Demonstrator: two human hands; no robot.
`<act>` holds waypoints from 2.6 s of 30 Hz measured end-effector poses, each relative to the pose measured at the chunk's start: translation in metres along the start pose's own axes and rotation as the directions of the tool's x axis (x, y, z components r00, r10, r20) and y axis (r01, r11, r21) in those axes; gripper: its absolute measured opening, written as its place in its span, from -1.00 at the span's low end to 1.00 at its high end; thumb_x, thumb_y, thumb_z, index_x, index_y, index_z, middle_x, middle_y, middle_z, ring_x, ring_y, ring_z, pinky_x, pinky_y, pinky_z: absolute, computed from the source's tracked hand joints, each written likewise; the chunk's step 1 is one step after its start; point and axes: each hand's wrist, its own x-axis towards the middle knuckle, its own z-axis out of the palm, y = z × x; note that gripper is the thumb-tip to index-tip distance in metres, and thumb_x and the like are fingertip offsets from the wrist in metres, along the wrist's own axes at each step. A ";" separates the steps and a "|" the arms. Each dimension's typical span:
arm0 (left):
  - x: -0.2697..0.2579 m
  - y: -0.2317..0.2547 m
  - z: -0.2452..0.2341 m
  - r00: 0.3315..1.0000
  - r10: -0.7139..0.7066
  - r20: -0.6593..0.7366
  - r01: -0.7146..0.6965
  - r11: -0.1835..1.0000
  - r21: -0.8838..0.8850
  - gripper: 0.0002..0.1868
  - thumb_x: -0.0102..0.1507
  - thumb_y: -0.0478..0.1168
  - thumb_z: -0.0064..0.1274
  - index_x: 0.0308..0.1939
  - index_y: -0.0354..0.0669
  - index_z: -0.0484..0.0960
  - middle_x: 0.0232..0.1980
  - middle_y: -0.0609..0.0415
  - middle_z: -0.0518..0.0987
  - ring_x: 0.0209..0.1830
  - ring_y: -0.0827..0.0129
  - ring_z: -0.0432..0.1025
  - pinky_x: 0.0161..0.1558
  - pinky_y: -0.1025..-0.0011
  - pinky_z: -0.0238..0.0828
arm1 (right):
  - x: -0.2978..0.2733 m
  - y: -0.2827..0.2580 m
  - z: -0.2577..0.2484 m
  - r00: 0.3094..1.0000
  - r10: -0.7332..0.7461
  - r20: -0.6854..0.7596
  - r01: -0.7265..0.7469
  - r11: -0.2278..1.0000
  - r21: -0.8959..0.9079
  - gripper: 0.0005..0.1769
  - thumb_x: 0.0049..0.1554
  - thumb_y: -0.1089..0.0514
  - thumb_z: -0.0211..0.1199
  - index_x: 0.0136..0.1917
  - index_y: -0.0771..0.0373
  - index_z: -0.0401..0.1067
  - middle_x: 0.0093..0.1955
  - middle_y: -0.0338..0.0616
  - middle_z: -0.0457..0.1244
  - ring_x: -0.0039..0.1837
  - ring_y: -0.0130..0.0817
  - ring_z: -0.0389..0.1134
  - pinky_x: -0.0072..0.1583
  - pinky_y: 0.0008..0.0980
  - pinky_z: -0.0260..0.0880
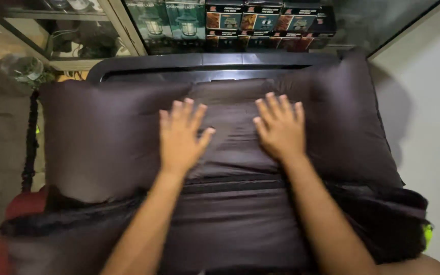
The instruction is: The person folds a dark purple sleeping bag on a black plastic storage bin. They smooth the fabric, fold it in half lengthwise, roll it tightly, and then place the rolled bundle into a matching purple stuff sack, pulling the drawstrings to close it.
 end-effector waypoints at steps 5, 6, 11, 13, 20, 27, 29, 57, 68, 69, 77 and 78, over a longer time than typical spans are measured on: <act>0.000 -0.086 -0.035 0.988 -0.074 -0.134 0.097 0.980 0.176 -0.35 0.44 0.24 -0.14 0.59 0.27 0.35 0.61 -0.07 0.31 0.66 0.01 0.01 0.49 -0.29 -0.32 | -0.009 0.128 0.007 0.992 0.052 -0.118 -0.074 0.979 -0.192 -0.47 0.47 -0.25 -0.12 0.64 -0.31 0.26 0.64 -0.30 0.18 0.62 -0.09 0.11 0.50 0.24 -0.27; -0.004 -0.095 -0.040 0.988 -0.070 -0.139 0.094 0.980 0.175 -0.35 0.44 0.24 -0.14 0.59 0.27 0.35 0.61 -0.07 0.31 0.66 0.01 0.01 0.49 -0.29 -0.32 | -0.012 0.139 -0.002 0.991 0.054 -0.123 -0.077 0.978 -0.195 -0.47 0.47 -0.25 -0.12 0.64 -0.31 0.26 0.64 -0.30 0.18 0.62 -0.09 0.11 0.50 0.24 -0.27; -0.011 -0.112 -0.053 0.972 -0.236 -0.008 0.235 0.972 -0.028 -0.36 0.44 0.23 -0.26 0.55 0.13 0.36 0.57 -0.19 0.27 0.60 -0.16 -0.01 0.42 -0.39 -0.36 | -0.018 0.145 -0.035 0.961 0.273 0.055 -0.271 0.962 -0.034 -0.43 0.39 -0.15 -0.12 0.62 -0.13 0.24 0.67 -0.26 0.04 0.64 -0.05 -0.04 0.38 0.51 -0.16; -0.012 -0.113 -0.054 0.962 -0.270 0.041 0.271 0.962 -0.038 -0.35 0.43 0.24 -0.26 0.55 0.17 0.33 0.59 -0.15 0.24 0.61 -0.11 -0.03 0.44 -0.35 -0.39 | -0.019 0.139 -0.037 0.957 0.284 0.060 -0.283 0.959 -0.011 -0.43 0.39 -0.15 -0.12 0.61 -0.14 0.25 0.67 -0.26 0.05 0.64 -0.04 -0.03 0.39 0.47 -0.18; -0.011 -0.119 -0.044 0.966 -0.259 -0.004 0.259 0.966 -0.004 -0.35 0.40 0.26 -0.21 0.52 0.21 0.38 0.57 -0.14 0.28 0.60 -0.08 0.02 0.45 -0.30 -0.32 | -0.019 0.144 -0.035 0.963 0.268 0.031 -0.267 0.963 -0.028 -0.42 0.40 -0.19 -0.12 0.61 -0.13 0.26 0.67 -0.24 0.05 0.63 -0.02 -0.01 0.39 0.43 -0.15; -0.010 -0.112 -0.046 0.967 -0.254 -0.012 0.254 0.967 0.017 -0.34 0.41 0.26 -0.24 0.52 0.14 0.37 0.59 -0.17 0.22 0.59 -0.15 0.01 0.45 -0.32 -0.32 | 0.005 0.103 -0.064 0.894 0.403 0.193 -0.420 0.906 0.055 -0.40 0.35 -0.21 -0.14 0.58 -0.06 0.24 0.68 -0.18 -0.02 0.66 0.07 -0.13 0.39 0.63 -0.40; -0.014 -0.113 -0.039 0.971 -0.225 -0.074 0.230 0.972 0.057 -0.36 0.39 0.23 -0.15 0.49 0.13 0.44 0.56 -0.18 0.29 0.57 -0.14 0.09 0.43 -0.32 -0.24 | 0.013 0.053 -0.086 0.952 -0.010 -0.307 -0.037 0.988 -0.148 -0.56 0.25 0.01 0.13 0.34 0.14 0.52 0.35 -0.02 0.35 0.32 -0.11 0.35 0.13 0.09 0.21; -0.010 -0.117 -0.051 0.919 -0.393 0.021 0.391 0.919 0.047 -0.31 0.40 0.33 -0.33 0.55 0.24 0.34 0.64 -0.10 0.17 0.64 -0.22 -0.28 0.26 -0.65 -0.64 | 0.008 0.109 -0.002 0.994 0.096 -0.046 -0.101 0.987 -0.122 -0.48 0.35 -0.15 -0.01 0.50 -0.09 0.43 0.51 -0.09 0.26 0.50 -0.07 0.22 0.35 0.02 0.12; -0.004 -0.128 -0.044 0.925 -0.379 -0.033 0.380 0.920 0.100 -0.29 0.36 0.34 -0.22 0.53 0.21 0.38 0.62 -0.06 0.22 0.61 -0.23 -0.18 0.24 -0.66 -0.47 | 0.007 0.131 -0.027 0.986 0.164 0.004 -0.163 0.979 0.121 -0.50 0.38 -0.08 -0.03 0.47 0.08 0.43 0.49 -0.13 0.25 0.49 -0.17 0.19 0.31 -0.07 0.00; -0.008 -0.128 -0.050 0.923 -0.383 -0.038 0.385 0.917 0.101 -0.29 0.36 0.34 -0.22 0.53 0.21 0.38 0.62 -0.06 0.22 0.61 -0.23 -0.18 0.24 -0.66 -0.47 | 0.006 0.131 -0.028 0.987 0.158 0.001 -0.157 0.980 0.123 -0.50 0.38 -0.08 -0.03 0.47 0.08 0.43 0.49 -0.13 0.25 0.49 -0.17 0.19 0.31 -0.07 0.00; 0.063 -0.169 -0.135 0.668 -0.548 0.503 0.475 0.835 0.279 0.05 0.32 -0.44 -0.04 0.63 0.65 -0.22 0.71 -0.10 -0.22 0.58 -0.43 -0.07 0.43 -0.35 -0.12 | 0.096 0.151 -0.061 0.820 0.105 0.563 -0.001 0.983 -0.182 0.06 0.11 0.28 0.13 0.69 -0.27 -0.30 0.76 -0.41 -0.34 0.74 0.06 -0.48 0.50 0.58 -0.48; 0.064 -0.178 -0.140 0.672 -0.551 0.494 0.476 0.833 0.281 0.05 0.32 -0.44 -0.04 0.63 0.65 -0.22 0.71 -0.10 -0.22 0.58 -0.43 -0.07 0.43 -0.35 -0.12 | 0.102 0.157 -0.058 0.826 0.102 0.555 -0.001 0.984 -0.179 0.06 0.11 0.28 0.13 0.69 -0.27 -0.30 0.76 -0.41 -0.34 0.74 0.06 -0.48 0.50 0.58 -0.48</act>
